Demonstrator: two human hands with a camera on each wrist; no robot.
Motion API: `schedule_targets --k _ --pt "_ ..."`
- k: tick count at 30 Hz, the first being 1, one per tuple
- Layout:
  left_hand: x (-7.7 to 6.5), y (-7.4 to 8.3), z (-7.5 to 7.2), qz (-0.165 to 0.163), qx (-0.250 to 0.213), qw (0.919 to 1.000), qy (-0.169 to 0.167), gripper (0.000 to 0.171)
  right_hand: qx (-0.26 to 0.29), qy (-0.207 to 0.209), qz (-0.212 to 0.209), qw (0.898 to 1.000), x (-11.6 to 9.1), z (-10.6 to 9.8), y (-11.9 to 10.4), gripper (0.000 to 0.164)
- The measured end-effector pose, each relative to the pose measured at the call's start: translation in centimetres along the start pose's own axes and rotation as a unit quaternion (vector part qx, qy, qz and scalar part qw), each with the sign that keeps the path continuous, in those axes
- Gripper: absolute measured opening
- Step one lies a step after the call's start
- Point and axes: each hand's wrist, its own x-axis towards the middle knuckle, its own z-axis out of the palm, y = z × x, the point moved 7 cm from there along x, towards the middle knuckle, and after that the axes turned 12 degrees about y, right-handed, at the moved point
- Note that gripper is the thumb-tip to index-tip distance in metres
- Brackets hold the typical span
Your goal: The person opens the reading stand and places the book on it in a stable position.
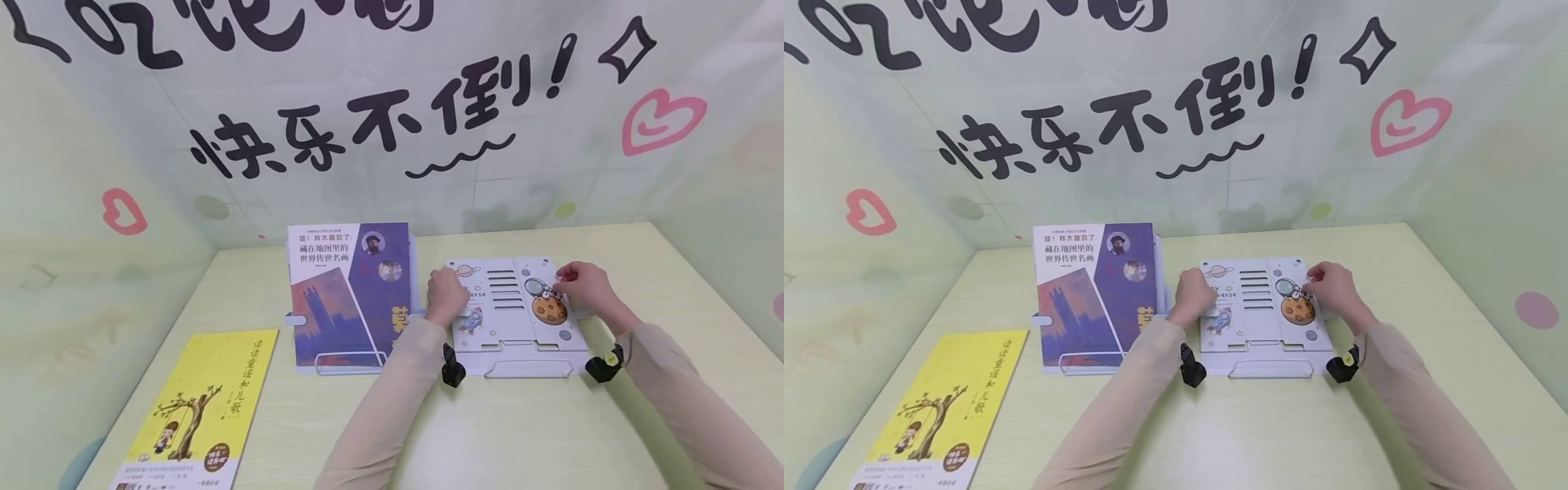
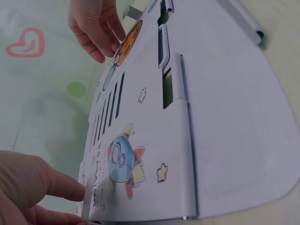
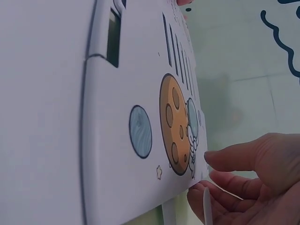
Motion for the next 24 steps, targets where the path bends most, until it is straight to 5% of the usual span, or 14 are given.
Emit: schedule_targets --k 16,24 --pt "0.2 -0.6 -0.2 -0.022 -0.022 0.9994 0.015 0.007 0.001 -0.019 0.053 0.998 0.6 0.5 0.7 0.041" --pt "0.0 -0.3 -0.4 -0.039 -0.064 0.9969 0.024 0.019 0.029 -0.018 0.068 0.997 0.7 -0.1 1.2 0.049"
